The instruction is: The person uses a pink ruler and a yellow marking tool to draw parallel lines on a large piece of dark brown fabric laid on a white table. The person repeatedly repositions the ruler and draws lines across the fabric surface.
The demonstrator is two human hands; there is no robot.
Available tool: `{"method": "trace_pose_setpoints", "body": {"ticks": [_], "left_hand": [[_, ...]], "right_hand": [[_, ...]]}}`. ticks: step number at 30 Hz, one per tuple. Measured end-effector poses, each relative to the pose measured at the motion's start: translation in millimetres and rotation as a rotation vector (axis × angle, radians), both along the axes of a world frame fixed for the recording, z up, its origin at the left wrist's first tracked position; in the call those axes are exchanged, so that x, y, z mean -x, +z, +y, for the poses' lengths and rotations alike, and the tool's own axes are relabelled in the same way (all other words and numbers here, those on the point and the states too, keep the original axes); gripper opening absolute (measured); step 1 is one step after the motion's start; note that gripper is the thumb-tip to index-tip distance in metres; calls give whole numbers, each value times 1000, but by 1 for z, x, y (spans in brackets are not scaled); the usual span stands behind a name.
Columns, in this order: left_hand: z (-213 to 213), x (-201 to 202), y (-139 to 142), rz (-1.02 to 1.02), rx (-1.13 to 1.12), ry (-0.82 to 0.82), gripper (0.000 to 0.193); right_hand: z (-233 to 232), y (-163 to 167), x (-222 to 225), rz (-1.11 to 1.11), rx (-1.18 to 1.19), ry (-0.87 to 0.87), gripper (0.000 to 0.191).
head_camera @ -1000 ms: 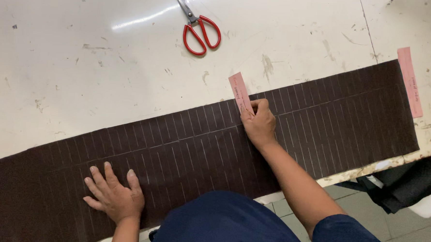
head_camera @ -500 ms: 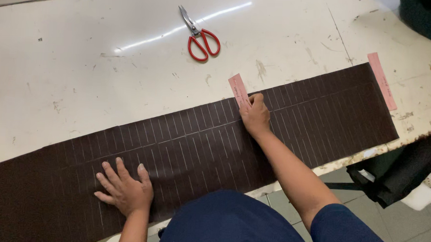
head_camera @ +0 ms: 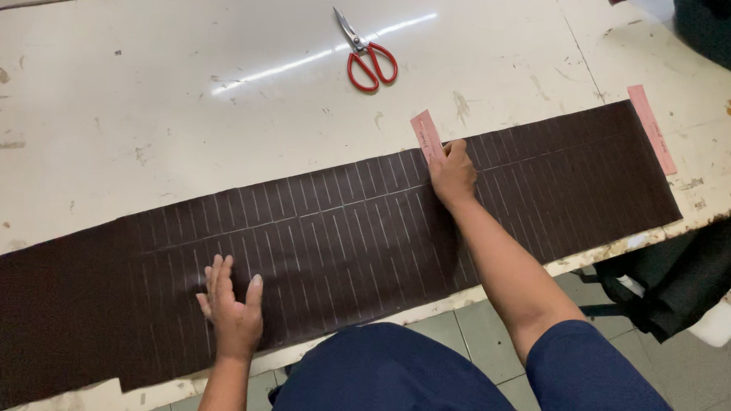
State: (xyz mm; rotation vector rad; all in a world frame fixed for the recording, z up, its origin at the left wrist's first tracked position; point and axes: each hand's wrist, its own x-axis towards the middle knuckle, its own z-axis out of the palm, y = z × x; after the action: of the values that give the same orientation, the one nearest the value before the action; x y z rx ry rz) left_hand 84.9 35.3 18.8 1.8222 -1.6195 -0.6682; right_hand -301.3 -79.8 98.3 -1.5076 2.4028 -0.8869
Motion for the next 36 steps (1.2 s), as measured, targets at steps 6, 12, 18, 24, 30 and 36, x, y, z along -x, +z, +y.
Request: {"method": "trace_pose_setpoints", "body": {"ticks": [6, 12, 18, 24, 30, 36], "left_hand": [[44, -51, -8, -70, 98, 85, 62], [63, -123, -22, -342, 114, 188, 55], [60, -167, -24, -462, 11, 136, 53], [60, -168, -24, -559, 0, 83, 54], [53, -185, -21, -539, -45, 69, 46], [64, -180, -27, -651, -18, 98, 45]], "right_hand": [[9, 2, -27, -111, 77, -4, 32], [15, -12, -42, 4, 81, -57, 36], [10, -9, -51, 215, 12, -95, 34], [15, -5, -69, -3, 108, -46, 33], [18, -20, -73, -18, 56, -103, 37], [20, -40, -67, 7, 156, -40, 35]]}}
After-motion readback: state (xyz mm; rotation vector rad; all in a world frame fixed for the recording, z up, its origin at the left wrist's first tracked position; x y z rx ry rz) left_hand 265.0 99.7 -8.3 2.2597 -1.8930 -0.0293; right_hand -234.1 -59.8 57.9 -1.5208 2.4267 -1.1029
